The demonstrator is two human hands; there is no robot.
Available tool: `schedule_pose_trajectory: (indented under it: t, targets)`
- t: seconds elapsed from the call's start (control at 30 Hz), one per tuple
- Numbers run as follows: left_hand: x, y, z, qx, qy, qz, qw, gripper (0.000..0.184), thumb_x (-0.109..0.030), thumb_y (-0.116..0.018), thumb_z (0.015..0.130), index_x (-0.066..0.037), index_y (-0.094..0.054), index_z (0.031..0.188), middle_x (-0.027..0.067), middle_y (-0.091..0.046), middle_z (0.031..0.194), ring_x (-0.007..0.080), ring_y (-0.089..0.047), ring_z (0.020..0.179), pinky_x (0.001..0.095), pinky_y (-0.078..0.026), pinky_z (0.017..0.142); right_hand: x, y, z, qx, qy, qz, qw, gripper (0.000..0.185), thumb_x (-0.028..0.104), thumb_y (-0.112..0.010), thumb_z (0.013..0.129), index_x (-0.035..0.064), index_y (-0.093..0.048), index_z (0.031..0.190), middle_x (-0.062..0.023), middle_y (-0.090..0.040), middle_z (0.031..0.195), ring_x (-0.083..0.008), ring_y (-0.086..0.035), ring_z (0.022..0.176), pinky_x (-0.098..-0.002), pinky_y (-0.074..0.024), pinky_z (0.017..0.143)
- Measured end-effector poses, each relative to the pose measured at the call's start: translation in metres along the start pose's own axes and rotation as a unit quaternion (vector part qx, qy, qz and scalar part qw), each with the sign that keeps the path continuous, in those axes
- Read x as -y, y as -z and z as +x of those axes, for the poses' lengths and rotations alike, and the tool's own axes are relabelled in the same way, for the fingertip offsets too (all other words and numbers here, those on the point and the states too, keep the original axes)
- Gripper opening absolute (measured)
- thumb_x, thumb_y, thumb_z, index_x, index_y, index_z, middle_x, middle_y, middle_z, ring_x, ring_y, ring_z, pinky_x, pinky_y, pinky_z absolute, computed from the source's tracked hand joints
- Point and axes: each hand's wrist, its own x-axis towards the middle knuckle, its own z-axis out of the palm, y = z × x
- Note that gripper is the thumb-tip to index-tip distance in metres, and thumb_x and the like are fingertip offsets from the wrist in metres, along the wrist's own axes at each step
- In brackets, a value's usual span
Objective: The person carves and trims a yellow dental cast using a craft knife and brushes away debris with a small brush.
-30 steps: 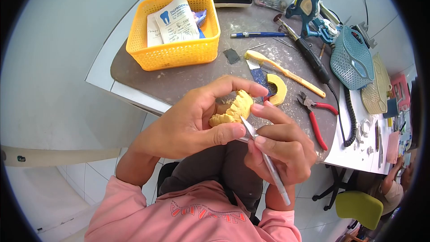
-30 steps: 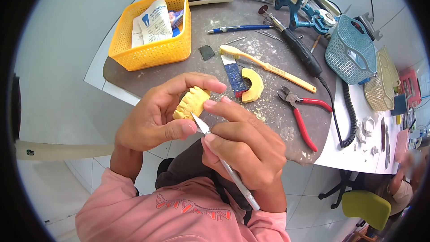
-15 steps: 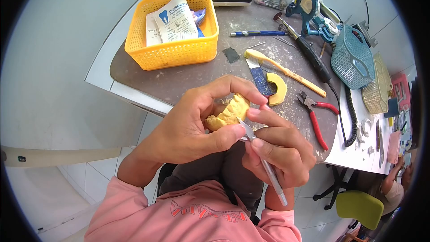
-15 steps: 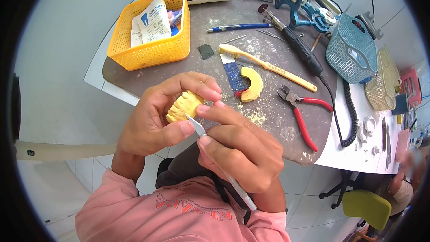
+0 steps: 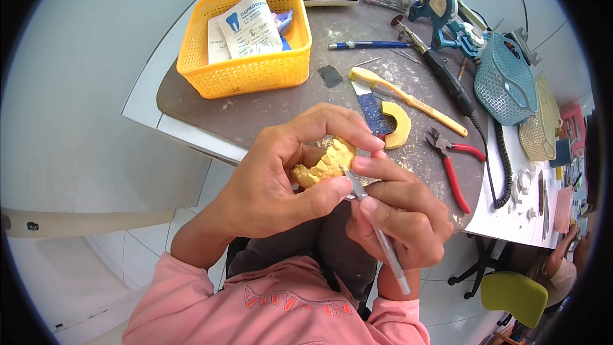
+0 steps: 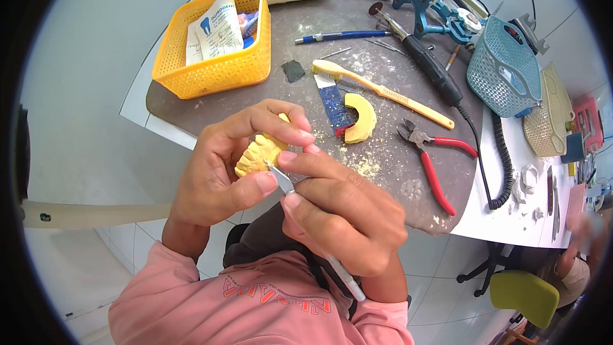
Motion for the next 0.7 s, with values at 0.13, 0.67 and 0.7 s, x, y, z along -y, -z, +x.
schedule_pose_trajectory:
  t: [0.13,0.67,0.7]
  targets:
    - [0.0004,-0.0001,0.0002,-0.001,-0.012,0.006,1.0,0.04,-0.009,-0.065,0.079,0.003,-0.061,0.117,0.0138,-0.051,0.126,0.0191,-0.058,0.112,0.0336,-0.046,0.1,0.002,0.0025,0.0002,-0.005,-0.03,0.021,0.999,0.018,-0.002,-0.08,0.073,0.0011,-0.065,0.081,-0.0107,-0.065,0.076,-0.0348,-0.073,0.091,-0.0444,-0.0609,0.082]
    - [0.0007,0.0002,-0.0011,-0.01,-0.008,0.016,1.0,0.041,-0.013,-0.068,0.078,0.003,-0.062,0.115,0.0151,-0.052,0.123,0.0194,-0.058,0.11,0.033,-0.045,0.098,0.0004,0.0044,0.002,0.014,-0.007,0.009,1.0,0.017,0.001,-0.08,0.072,0.0005,-0.067,0.081,-0.0097,-0.064,0.074,-0.0349,-0.073,0.09,-0.0432,-0.0614,0.08]
    - [0.0005,-0.0004,-0.0012,-0.013,-0.007,0.014,1.0,0.041,-0.013,-0.069,0.078,0.003,-0.063,0.114,0.0151,-0.052,0.123,0.0191,-0.058,0.11,0.0326,-0.045,0.098,0.0,0.0044,0.0019,0.014,-0.003,0.012,1.0,0.017,0.0,-0.08,0.071,0.0,-0.066,0.081,-0.0102,-0.064,0.074,-0.0351,-0.073,0.09,-0.0435,-0.0613,0.08]
